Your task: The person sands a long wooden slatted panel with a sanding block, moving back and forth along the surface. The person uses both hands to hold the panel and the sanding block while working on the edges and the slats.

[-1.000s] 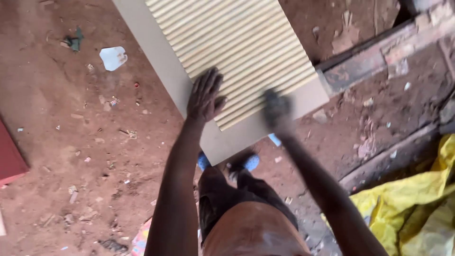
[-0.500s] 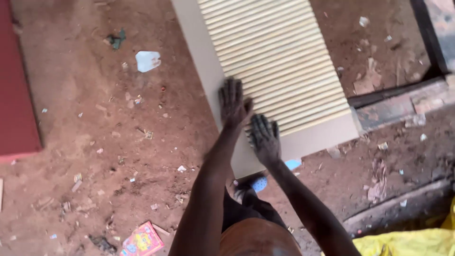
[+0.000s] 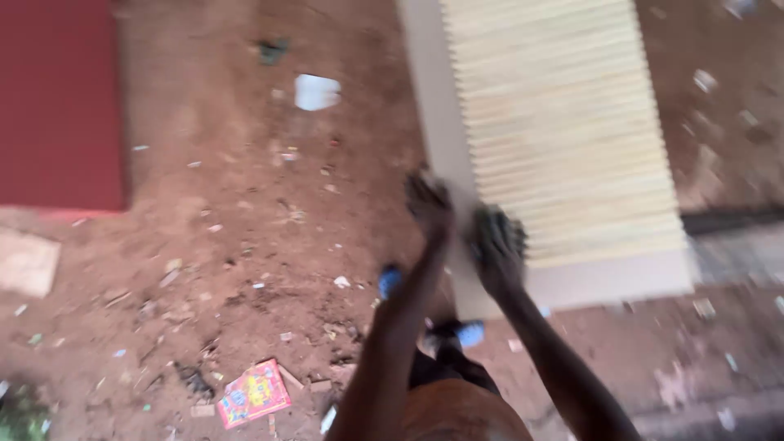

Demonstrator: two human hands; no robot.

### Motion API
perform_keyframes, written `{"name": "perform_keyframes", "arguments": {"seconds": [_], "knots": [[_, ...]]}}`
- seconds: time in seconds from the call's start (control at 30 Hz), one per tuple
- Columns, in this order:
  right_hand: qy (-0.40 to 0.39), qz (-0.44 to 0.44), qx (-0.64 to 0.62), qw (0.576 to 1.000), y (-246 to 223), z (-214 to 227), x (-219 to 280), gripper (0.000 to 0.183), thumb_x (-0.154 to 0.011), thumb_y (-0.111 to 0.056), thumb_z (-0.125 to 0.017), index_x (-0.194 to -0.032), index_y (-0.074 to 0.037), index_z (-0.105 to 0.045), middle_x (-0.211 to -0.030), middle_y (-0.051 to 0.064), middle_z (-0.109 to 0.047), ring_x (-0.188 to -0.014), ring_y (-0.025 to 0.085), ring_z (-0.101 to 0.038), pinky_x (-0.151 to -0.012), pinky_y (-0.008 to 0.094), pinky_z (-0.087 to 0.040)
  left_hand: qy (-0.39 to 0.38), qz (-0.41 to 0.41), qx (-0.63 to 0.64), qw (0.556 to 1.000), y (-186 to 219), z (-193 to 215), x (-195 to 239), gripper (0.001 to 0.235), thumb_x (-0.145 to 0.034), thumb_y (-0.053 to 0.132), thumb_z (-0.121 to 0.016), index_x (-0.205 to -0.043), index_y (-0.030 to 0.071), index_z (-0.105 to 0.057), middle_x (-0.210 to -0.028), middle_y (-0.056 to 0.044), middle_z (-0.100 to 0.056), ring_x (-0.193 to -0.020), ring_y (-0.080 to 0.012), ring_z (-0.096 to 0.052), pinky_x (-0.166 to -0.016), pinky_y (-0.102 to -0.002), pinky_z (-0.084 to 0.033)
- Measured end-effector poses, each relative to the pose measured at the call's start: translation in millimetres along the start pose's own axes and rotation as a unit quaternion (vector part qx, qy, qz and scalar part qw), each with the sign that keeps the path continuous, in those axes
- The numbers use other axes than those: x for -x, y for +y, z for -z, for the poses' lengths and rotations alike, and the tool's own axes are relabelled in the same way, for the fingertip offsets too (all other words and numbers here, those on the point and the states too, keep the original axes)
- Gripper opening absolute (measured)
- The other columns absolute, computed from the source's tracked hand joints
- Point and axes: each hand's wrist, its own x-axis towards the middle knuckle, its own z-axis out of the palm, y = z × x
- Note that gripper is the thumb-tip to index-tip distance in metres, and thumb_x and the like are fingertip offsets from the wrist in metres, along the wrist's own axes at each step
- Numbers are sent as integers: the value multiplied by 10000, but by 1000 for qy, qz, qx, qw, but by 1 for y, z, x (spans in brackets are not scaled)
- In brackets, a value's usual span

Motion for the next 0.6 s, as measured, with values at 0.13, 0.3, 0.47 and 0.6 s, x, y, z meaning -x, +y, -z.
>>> {"name": "perform_keyframes", "arguments": {"seconds": [0.13, 0.3, 0.47, 0.6], "knots": [[-9, 11, 62, 998, -1, 7, 55, 699, -982, -374, -475, -1611, -90, -368, -1674, 134, -356, -1548, 346, -317, -1213, 703, -173, -3, 16, 53, 998, 11, -6, 15, 659, -1013, 387, -480, -1554, 19, -402, -1617, -249, -392, -1493, -422, -359, -1205, -587, -302], [19, 20, 116, 993, 28, -22, -100, 593, -1078, -399, -490, -1566, -65, -519, -1638, 124, -491, -1556, 315, -395, -1222, 674, -233, -18, 48, 89, 995, 24, -14, 12, 669, -1000, 390, -454, -1533, -10, -405, -1593, -262, -420, -1460, -435, -382, -1182, -595, -307], [16, 49, 162, 985, 8, -6, -74, 484, -1161, -435, -487, -1493, -86, -529, -1551, 96, -495, -1484, 272, -422, -1197, 605, -299, -61, 88, 126, 986, 30, -5, 15, 652, -1064, 391, -368, -1590, 8, -403, -1625, -267, -408, -1485, -462, -370, -1184, -595, -291], [-37, 36, 242, 969, -1, 13, -35, 546, -1064, -441, -509, -1519, -145, -568, -1562, 46, -539, -1479, 217, -466, -1143, 579, -326, -73, 102, 154, 980, 39, 16, 4, 630, -1072, 408, -340, -1563, 25, -438, -1612, -238, -445, -1502, -444, -386, -1195, -581, -287]]}}
